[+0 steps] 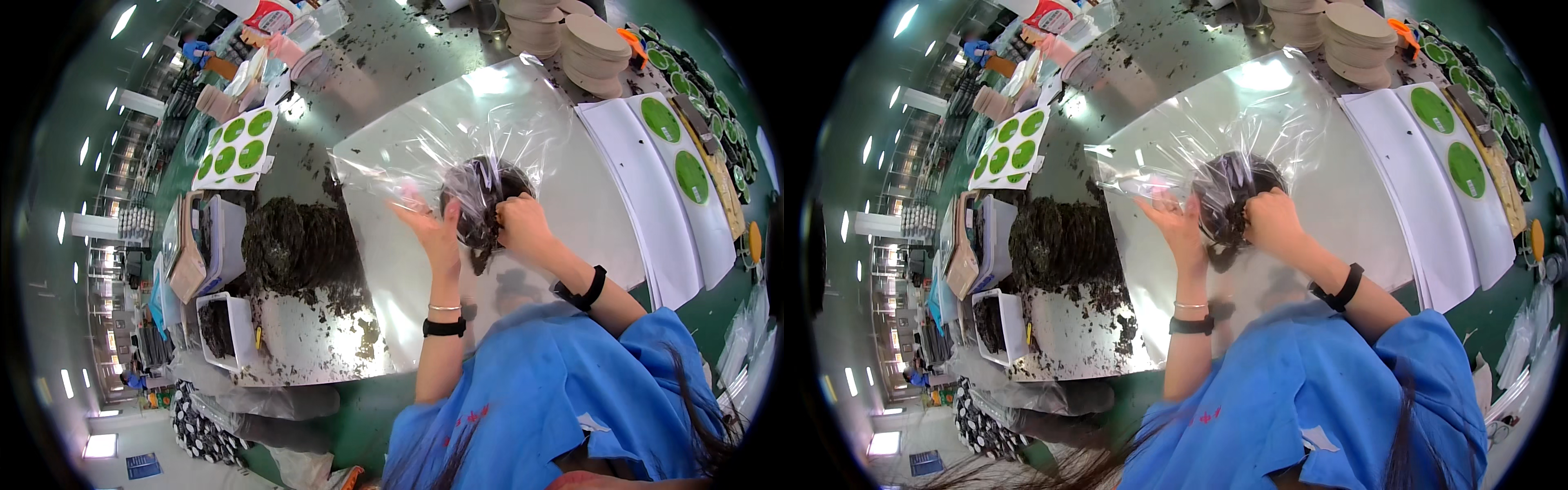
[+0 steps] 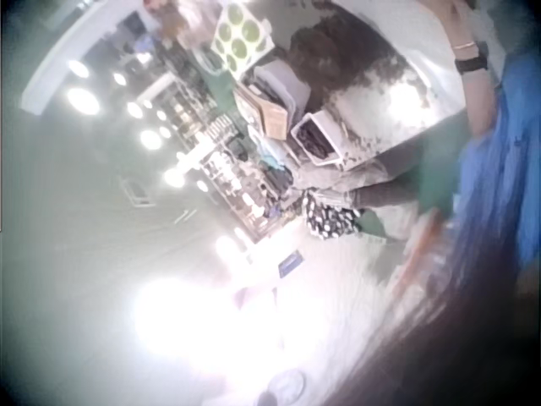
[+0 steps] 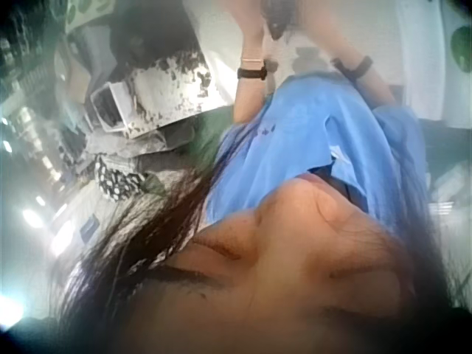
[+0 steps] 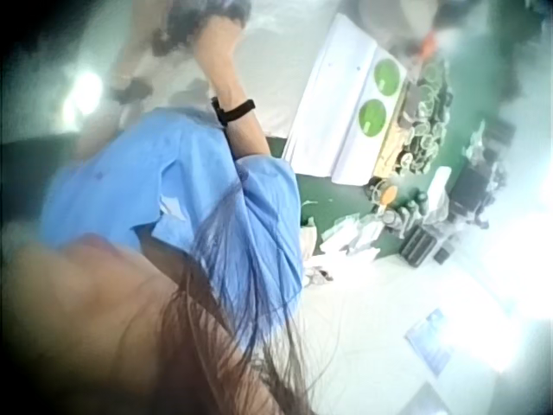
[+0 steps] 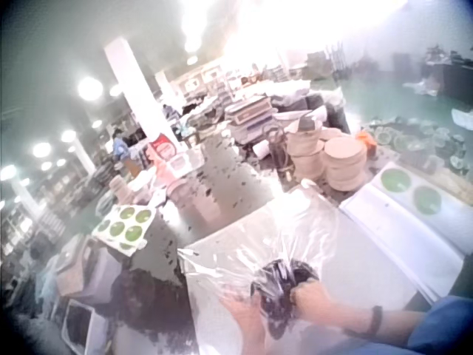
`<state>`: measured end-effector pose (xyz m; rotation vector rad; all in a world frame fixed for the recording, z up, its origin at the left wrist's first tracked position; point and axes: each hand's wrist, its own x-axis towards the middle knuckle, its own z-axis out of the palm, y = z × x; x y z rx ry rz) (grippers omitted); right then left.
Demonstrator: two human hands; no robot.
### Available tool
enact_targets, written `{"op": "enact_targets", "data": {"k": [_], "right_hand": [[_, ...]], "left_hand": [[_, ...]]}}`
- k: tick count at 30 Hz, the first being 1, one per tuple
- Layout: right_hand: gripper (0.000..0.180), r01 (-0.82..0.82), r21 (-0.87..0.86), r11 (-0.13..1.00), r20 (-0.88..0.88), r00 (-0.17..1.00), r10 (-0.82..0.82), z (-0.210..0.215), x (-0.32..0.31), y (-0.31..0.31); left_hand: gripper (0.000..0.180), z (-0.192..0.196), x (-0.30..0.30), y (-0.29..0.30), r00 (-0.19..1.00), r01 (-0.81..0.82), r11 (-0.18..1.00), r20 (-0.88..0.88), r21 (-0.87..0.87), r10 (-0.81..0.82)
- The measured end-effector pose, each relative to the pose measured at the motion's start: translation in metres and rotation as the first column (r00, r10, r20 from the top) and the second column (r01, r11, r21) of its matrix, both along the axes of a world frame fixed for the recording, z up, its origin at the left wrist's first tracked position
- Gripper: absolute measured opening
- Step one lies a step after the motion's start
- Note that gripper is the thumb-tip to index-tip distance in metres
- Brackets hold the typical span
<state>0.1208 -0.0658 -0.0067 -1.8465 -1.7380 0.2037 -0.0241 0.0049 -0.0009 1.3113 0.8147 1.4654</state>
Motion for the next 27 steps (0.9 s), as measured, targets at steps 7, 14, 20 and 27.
{"op": "enact_targets", "data": {"k": [7, 14, 20, 27], "right_hand": [[0.012, -0.064, -0.225, 0.972, 0.1, 0.991, 0.088, -0.006, 0.013, 0.0], [0.048, 0.494, 0.421, 0.761, -0.39, 0.856, -0.34, 0.027, 0.02, -0.027], [0.054, 0.0, 0.227, 0.974, -0.9, 0.382, 0.21, 0.023, 0.036, 0.005], [0.032, -0.264, 0.115, 0.958, 0.08, 0.963, 0.256, 0.008, 0.051, 0.013]], "left_hand": [[0.022, 0.005, 0.033, 0.006, 0.652, 0.299, 0.888, -0.755, 0.35, 0.078], [0.037, -0.01, 0.047, 0.006, 0.521, 0.2, 0.939, -0.842, 0.278, 0.139], [0.061, -0.012, 0.033, 0.012, 0.4, 0.411, 0.883, -0.915, 0.226, 0.049], [0.06, 0.049, -0.017, 0.056, 0.662, 0.38, 0.906, -0.629, -0.188, -0.408]]}}
